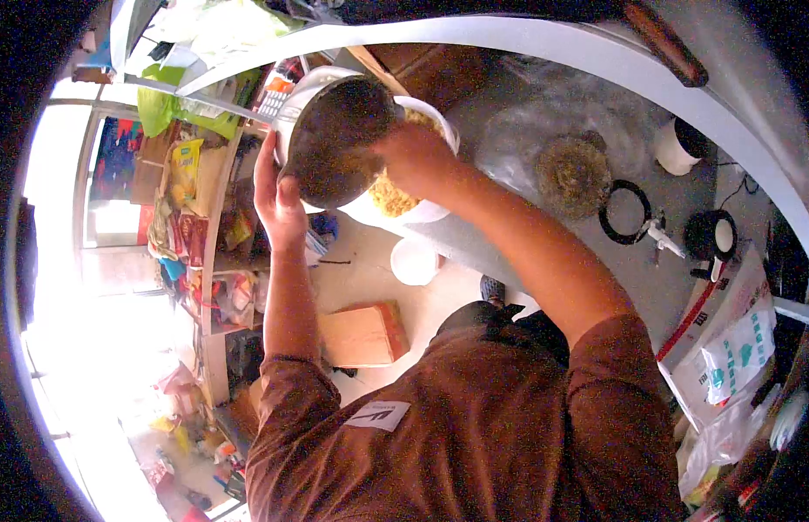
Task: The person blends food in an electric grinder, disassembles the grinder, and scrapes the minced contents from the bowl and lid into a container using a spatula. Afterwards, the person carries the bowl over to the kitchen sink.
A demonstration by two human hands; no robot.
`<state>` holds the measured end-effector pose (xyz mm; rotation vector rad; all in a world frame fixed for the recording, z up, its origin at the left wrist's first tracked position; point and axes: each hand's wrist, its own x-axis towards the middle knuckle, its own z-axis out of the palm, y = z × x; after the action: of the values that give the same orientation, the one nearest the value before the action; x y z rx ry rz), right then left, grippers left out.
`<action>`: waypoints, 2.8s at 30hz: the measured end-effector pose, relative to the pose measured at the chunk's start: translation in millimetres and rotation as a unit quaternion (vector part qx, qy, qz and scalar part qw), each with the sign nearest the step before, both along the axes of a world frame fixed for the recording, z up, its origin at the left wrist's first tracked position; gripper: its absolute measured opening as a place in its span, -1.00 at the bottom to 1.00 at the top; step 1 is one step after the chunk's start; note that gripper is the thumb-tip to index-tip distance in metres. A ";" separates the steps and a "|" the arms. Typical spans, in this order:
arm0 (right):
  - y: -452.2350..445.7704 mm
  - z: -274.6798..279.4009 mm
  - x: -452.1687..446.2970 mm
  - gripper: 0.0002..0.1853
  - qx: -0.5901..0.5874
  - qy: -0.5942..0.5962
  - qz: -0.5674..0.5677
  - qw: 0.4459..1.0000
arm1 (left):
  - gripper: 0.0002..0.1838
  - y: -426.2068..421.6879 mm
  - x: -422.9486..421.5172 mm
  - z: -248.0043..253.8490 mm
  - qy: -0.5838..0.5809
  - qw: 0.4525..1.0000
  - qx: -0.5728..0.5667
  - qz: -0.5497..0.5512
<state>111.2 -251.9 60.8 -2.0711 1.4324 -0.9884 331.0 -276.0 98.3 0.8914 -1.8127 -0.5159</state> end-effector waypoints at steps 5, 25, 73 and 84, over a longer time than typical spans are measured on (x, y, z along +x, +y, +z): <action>19.5 12.1 -1.7 -0.65 -0.054 -0.045 0.006 0.997 | 0.04 -1.3 5.9 -9.1 0.026 1.000 0.013 -0.012; 46.5 -18.1 40.9 -0.55 -0.043 -0.007 -0.008 0.999 | -0.05 10.8 4.3 -4.7 -0.041 0.997 -0.031 0.064; -11.4 -38.0 -14.0 -0.75 0.073 -0.138 -0.048 0.987 | -0.09 -4.3 -12.7 -16.4 -0.086 0.975 -0.187 0.087; 2.6 -34.8 -37.5 -0.75 0.182 -0.197 -0.042 0.963 | -0.09 -12.3 -8.4 -30.1 -0.041 0.982 -0.156 0.097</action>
<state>73.6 -249.3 26.0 -1.4674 1.3751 -1.0114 322.6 -288.3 68.2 0.8691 -1.7949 -0.0683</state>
